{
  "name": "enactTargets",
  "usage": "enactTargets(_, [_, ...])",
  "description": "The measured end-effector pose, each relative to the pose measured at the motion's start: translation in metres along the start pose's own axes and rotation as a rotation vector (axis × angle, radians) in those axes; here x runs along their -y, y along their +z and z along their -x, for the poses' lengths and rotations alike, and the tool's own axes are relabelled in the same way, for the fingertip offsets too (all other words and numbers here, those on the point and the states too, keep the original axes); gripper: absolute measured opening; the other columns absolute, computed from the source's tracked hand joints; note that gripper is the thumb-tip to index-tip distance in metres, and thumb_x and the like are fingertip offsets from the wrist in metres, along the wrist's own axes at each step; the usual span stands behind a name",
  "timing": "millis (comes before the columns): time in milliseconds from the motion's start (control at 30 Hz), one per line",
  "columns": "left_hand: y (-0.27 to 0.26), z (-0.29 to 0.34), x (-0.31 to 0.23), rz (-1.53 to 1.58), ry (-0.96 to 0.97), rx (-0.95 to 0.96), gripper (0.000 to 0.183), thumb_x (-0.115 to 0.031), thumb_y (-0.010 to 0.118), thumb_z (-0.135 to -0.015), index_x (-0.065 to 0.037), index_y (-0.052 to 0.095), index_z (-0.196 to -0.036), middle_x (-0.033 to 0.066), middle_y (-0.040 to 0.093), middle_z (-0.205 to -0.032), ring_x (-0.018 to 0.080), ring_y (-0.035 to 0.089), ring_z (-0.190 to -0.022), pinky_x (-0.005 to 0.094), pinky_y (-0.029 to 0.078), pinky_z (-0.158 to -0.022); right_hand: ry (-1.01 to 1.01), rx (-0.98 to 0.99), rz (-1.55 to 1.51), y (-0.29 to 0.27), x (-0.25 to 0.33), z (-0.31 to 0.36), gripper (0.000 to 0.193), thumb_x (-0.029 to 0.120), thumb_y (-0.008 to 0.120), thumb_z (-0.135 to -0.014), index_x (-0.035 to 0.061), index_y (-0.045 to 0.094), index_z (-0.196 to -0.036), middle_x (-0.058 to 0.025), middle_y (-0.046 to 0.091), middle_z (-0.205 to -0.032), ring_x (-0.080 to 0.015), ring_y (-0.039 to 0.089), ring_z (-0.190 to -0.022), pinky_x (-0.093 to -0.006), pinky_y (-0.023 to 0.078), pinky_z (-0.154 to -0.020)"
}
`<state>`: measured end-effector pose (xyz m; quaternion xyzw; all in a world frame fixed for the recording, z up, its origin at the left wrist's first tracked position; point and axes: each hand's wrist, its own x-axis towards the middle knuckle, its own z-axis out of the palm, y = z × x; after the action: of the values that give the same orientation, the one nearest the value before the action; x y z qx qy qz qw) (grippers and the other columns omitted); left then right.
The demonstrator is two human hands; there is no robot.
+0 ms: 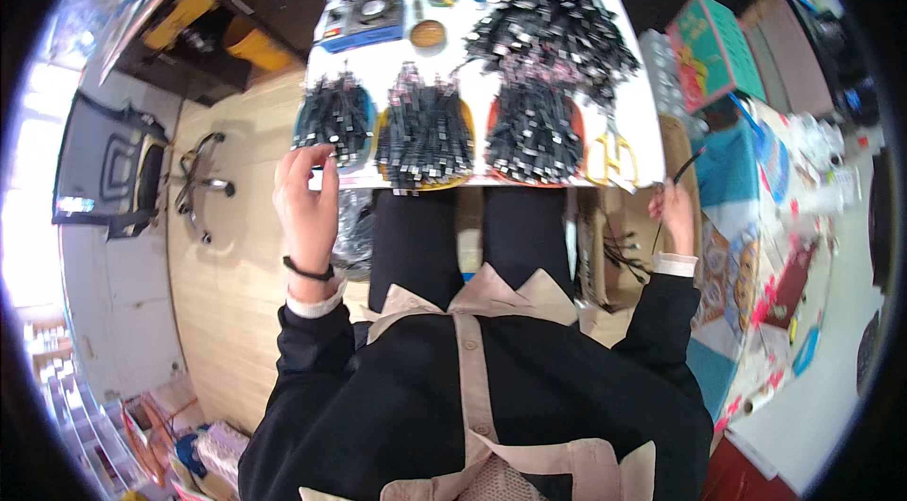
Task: The person repeatedly picks black cables from trays, strips the ends, and inserts small white connectors into the exposed wires. They place finished cables into a separate tray on the table. The process is repeated continuously throughout the clip.
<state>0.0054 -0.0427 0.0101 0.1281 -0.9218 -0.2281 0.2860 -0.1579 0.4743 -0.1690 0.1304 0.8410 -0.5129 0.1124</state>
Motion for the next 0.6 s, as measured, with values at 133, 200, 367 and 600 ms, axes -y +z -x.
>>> enactTargets(133, [-0.001, -0.032, 0.039, -0.21, 0.02, -0.04, 0.008, -0.006, 0.064, -0.083, -0.003, 0.066, -0.091, 0.0128, 0.062, -0.085, 0.0312, 0.059, -0.085, 0.0399, 0.046, -0.076, 0.114, 0.231, 0.309, 0.072, -0.115, -0.078, 0.029, 0.023, 0.044, -0.099, -0.0013, 0.058, -0.106, -0.0126, 0.066, -0.072, -0.0185, 0.06, -0.05, -0.0336, 0.045, -0.043])
enactTargets(200, [0.008, -0.052, 0.058, -0.237, 0.022, -0.037, 0.009, -0.009, 0.066, -0.082, -0.003, 0.065, -0.089, 0.0141, 0.062, -0.084, 0.0334, 0.058, -0.085, 0.0421, 0.046, -0.077, -0.148, 0.178, 0.506, 0.091, -0.15, -0.093, 0.025, 0.015, 0.05, -0.093, 0.0, 0.062, -0.108, -0.0206, 0.067, -0.092, -0.0307, 0.062, -0.085, -0.0391, 0.049, -0.071])
enactTargets(367, [0.035, -0.098, 0.095, -0.313, -0.027, 0.102, 0.015, -0.015, 0.069, -0.08, -0.001, 0.065, -0.082, 0.0167, 0.063, -0.081, 0.0354, 0.061, -0.083, 0.0437, 0.048, -0.075, -0.079, 0.187, 0.439, 0.08, -0.147, -0.076, 0.025, 0.011, 0.055, -0.089, 0.0012, 0.064, -0.111, -0.0256, 0.066, -0.107, -0.0389, 0.062, -0.105, -0.0425, 0.05, -0.087])
enactTargets(600, [0.048, -0.108, 0.106, -0.313, 0.001, 0.161, 0.016, -0.013, 0.071, -0.079, 0.002, 0.065, -0.08, 0.0199, 0.064, -0.075, 0.0364, 0.064, -0.074, 0.043, 0.05, -0.068, 0.076, 0.156, 0.373, 0.025, -0.076, 0.032, 0.026, 0.016, 0.059, -0.093, -0.0091, 0.064, -0.094, -0.0141, 0.066, -0.071, -0.0213, 0.063, -0.06, -0.0359, 0.048, -0.056])
